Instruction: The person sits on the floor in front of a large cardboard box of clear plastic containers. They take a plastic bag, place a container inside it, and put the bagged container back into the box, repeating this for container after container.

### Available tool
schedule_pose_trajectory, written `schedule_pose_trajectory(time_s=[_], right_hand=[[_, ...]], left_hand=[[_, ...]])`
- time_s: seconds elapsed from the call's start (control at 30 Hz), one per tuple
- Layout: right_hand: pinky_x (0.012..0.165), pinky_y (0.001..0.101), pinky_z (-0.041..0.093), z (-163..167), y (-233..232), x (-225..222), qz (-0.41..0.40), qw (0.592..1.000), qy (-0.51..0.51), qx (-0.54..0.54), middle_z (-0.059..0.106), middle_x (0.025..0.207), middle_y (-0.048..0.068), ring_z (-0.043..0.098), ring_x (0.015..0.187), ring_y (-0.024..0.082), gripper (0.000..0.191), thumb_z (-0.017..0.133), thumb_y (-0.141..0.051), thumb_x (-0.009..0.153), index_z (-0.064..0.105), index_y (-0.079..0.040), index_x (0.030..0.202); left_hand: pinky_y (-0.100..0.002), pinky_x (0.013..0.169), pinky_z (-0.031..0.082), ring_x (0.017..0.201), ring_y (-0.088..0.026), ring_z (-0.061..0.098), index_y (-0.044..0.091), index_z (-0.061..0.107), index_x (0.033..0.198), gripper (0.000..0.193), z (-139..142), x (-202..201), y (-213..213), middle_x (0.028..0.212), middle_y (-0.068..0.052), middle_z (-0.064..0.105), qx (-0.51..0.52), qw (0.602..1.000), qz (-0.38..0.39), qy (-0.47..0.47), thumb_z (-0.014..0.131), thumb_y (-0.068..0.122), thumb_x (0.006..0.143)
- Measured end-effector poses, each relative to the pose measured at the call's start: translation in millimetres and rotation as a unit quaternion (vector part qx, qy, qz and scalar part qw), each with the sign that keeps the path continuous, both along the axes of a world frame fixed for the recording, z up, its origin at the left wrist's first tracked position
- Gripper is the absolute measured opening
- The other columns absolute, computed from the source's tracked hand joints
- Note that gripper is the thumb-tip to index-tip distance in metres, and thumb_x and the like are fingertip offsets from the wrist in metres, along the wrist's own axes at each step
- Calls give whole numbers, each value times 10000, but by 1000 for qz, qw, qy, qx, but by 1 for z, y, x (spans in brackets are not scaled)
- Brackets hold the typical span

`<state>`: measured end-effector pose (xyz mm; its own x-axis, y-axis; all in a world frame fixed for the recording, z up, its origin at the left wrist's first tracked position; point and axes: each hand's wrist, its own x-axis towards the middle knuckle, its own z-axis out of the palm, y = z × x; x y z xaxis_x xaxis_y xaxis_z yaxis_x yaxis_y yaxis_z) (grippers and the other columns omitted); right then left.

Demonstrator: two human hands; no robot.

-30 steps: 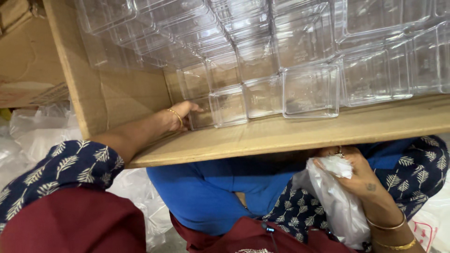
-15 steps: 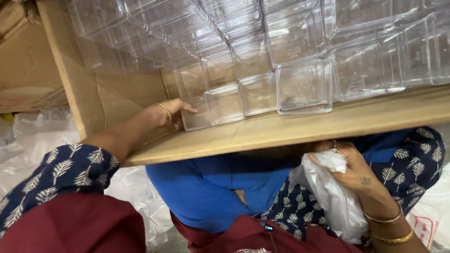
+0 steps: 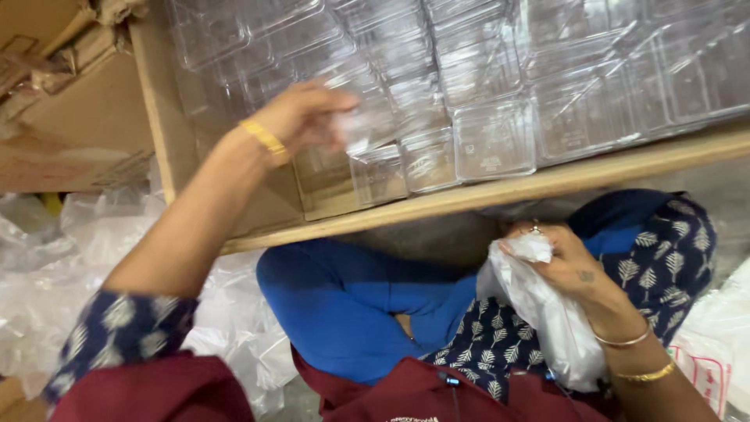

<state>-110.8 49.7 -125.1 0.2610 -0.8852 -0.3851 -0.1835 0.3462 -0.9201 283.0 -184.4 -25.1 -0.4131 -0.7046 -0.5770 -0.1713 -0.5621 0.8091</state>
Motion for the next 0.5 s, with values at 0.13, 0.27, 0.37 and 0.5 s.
schedule_pose_trajectory(time_s=[0.13,0.27,0.37,0.5], right_hand=[[603,257,497,0,1,1,-10,1000,-8,10,682,743,-14,608,708,60,177,765,-200,879,730,-39,814],[594,258,466,0,1,2,-36,999,11,35,643,716,-14,571,692,52,200,773,-196,885,705,-36,786],[596,254,462,0,0,2,-33,999,1,33,631,719,-22,565,693,48,209,768,-193,890,695,-36,773],[602,253,469,-4,0,1,-21,1000,-16,17,641,735,-27,579,702,49,198,766,-190,884,700,-40,773]], left_hand=[[-347,622,598,599,-148,639,37,665,1029,422,-35,-92,-28,671,-8,600,1,1000,-1,-11,826,371,827],[-360,593,626,560,-158,604,-61,642,1015,535,-63,-144,-48,715,-29,573,-19,994,101,-30,872,379,818],[-342,619,653,577,-191,694,-28,591,1025,524,-72,-133,-51,846,-62,634,-19,989,145,-1,797,419,845],[-325,516,573,518,-152,596,30,629,868,398,-85,-61,-43,693,-37,599,-52,988,139,-30,780,399,867]])
